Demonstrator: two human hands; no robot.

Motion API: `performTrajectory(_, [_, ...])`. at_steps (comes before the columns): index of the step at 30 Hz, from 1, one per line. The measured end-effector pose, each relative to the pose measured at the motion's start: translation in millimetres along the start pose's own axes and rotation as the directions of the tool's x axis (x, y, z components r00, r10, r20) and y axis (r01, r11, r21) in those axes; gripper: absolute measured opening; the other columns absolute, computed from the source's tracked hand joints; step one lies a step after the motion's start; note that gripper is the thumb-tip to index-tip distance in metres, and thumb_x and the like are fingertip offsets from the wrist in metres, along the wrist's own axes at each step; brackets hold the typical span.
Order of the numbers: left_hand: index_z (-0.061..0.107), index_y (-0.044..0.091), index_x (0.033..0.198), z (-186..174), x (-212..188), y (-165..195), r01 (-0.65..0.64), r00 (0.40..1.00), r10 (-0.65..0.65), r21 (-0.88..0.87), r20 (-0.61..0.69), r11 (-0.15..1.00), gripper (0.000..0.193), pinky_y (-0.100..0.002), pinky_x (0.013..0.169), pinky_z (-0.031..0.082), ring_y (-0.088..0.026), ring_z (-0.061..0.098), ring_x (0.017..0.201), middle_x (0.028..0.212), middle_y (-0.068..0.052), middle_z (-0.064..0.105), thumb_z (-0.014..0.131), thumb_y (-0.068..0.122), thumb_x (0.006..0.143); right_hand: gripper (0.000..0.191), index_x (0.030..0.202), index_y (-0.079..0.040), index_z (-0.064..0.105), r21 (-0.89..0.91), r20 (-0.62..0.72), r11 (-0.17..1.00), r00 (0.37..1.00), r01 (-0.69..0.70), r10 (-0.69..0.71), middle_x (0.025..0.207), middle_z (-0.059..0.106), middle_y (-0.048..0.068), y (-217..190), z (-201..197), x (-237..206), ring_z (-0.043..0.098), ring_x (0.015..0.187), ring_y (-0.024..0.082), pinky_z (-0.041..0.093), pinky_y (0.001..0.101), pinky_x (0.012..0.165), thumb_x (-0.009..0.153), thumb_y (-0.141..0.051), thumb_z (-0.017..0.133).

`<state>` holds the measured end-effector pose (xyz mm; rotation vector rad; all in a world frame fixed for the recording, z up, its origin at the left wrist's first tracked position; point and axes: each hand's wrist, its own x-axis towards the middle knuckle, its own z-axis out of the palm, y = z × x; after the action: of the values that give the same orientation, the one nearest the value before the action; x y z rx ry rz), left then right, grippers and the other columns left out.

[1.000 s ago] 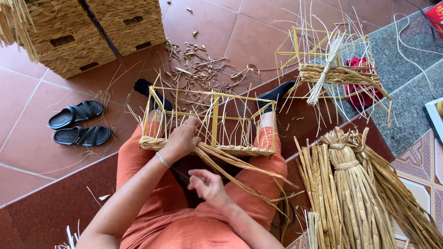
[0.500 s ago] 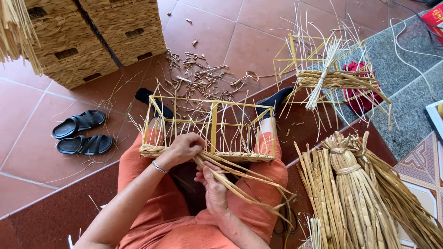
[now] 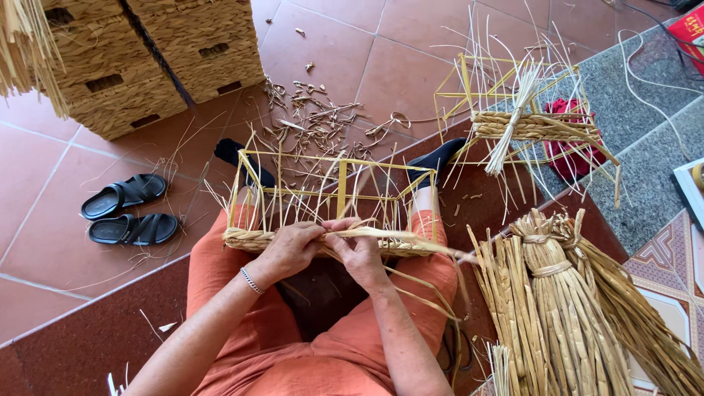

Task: The person sits on the floor weaving a basket: they hold a bamboo frame on their lap, weave palm-leaf strips around the frame by hand, pull strips tight, and add new strips from a pile beside them to build up the woven side wall.

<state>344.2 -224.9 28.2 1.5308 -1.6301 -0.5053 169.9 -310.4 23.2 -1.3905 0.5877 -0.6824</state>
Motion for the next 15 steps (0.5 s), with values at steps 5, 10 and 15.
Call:
performTrajectory(5, [0.068,0.005,0.105,-3,-1,0,0.317,0.945,-0.308,-0.071,0.108,0.946,0.015,-0.039,0.068,0.056,-0.028,0.071,0.073,0.083,-0.013,0.072,0.065,0.014,0.092,0.037,0.118,-0.01,0.053,0.31,-0.151,0.945,0.976,-0.107,0.16,0.114,0.072,0.014,16,-9,-4,0.07,0.096,0.022,0.061,0.0351,0.084,0.088,-0.002,0.072])
performTrajectory(10, [0.061,0.005,0.102,-2,3,3,0.457,0.889,-0.455,-0.144,0.049,0.878,0.019,-0.039,0.065,0.055,-0.025,0.071,0.069,0.078,-0.012,0.072,0.069,0.019,0.091,0.021,0.112,-0.009,0.056,0.7,-0.265,0.708,0.887,-0.093,0.378,0.103,0.074,0.02,41,-9,-20,0.073,0.088,0.027,0.061,0.0402,0.083,0.094,-0.011,0.066])
performTrajectory(15, [0.066,0.007,0.096,18,2,2,0.333,0.932,-0.336,-0.041,-0.138,0.942,0.018,-0.038,0.066,0.058,-0.025,0.074,0.072,0.079,-0.009,0.074,0.075,0.019,0.087,0.02,0.119,0.01,0.069,0.504,-0.136,0.862,0.98,-0.057,0.144,0.107,0.068,0.014,30,-1,-40,0.06,0.099,0.019,0.048,0.0332,0.09,0.119,-0.008,0.062])
